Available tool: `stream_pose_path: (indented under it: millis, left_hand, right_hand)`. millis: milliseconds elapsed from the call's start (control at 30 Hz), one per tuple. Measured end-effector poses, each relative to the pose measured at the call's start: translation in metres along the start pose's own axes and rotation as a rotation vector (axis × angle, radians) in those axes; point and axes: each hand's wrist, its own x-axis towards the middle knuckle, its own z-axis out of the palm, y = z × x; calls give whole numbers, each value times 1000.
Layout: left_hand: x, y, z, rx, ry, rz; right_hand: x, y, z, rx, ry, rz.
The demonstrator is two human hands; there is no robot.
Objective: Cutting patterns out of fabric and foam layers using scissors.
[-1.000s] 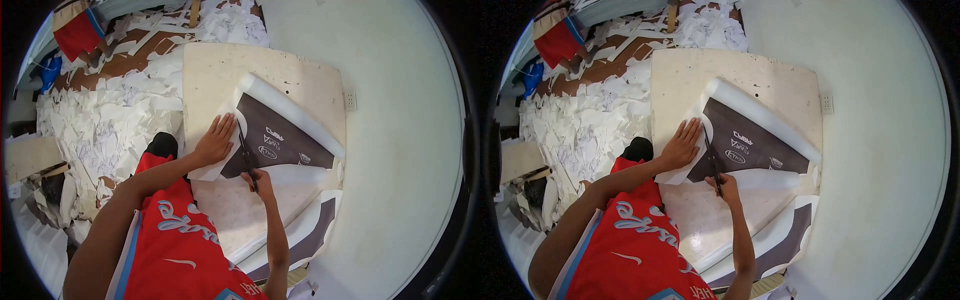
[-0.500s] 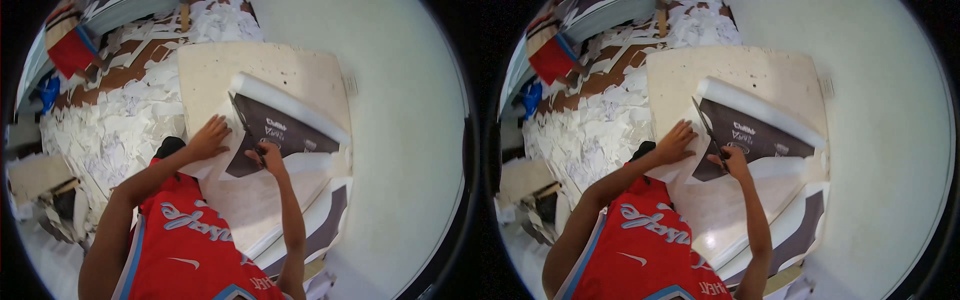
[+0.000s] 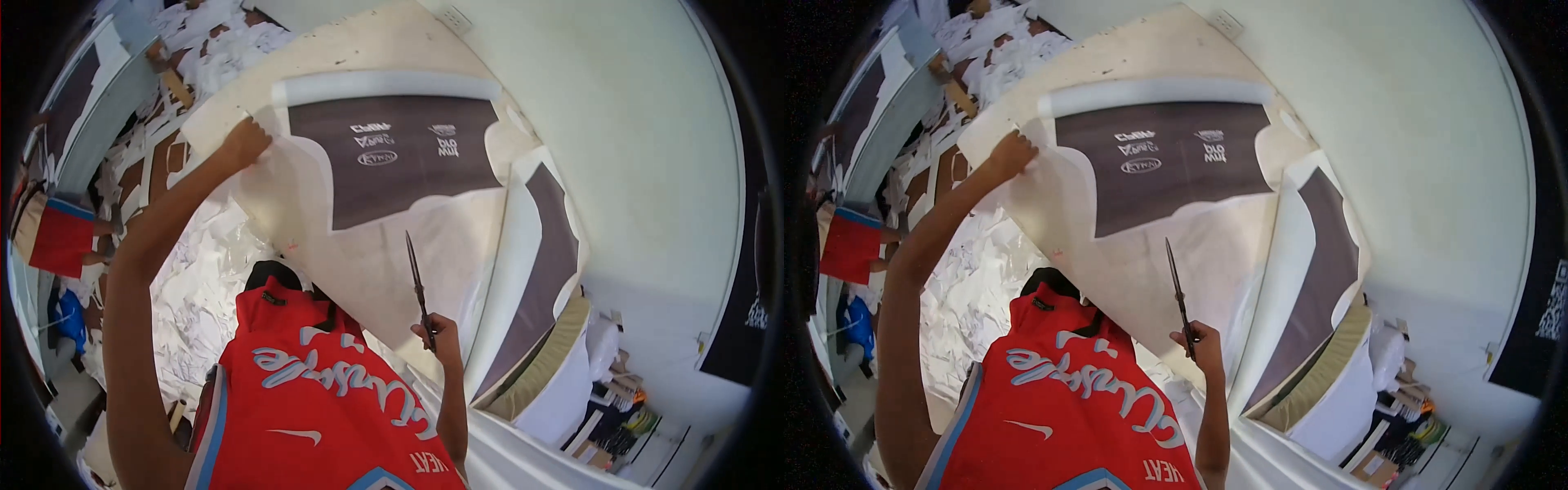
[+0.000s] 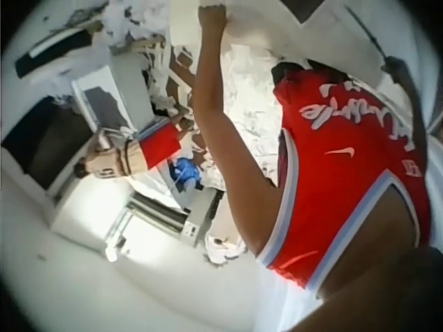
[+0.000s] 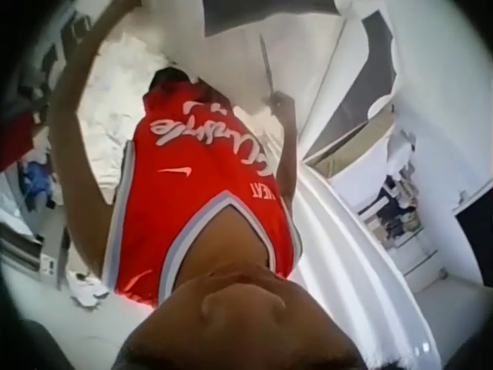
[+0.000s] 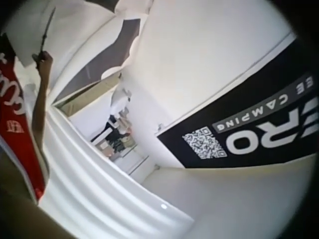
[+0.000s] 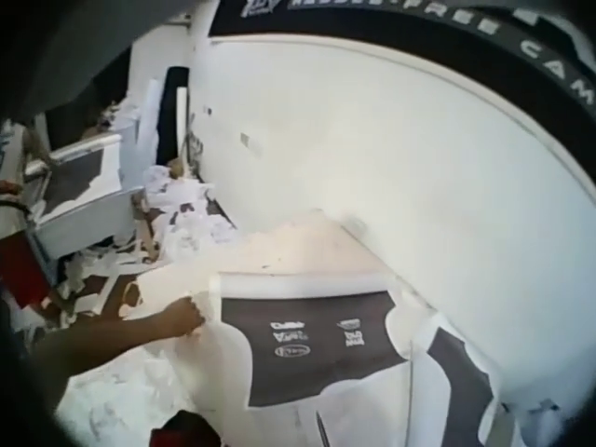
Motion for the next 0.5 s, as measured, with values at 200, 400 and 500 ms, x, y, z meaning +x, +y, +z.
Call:
stream_pose_path:
  millis: [200, 400, 500]
  left_hand:
    - [-7, 91, -42, -57, 564, -74]
    - [-49, 239, -33, -671, 648, 415]
    - [-58, 244, -4, -472, 793, 481]
  right_hand:
    - [-34, 39, 20, 54, 71, -35]
    - [-46, 40, 10, 21, 56, -61]
    - [-43, 39, -4, -46, -21, -42]
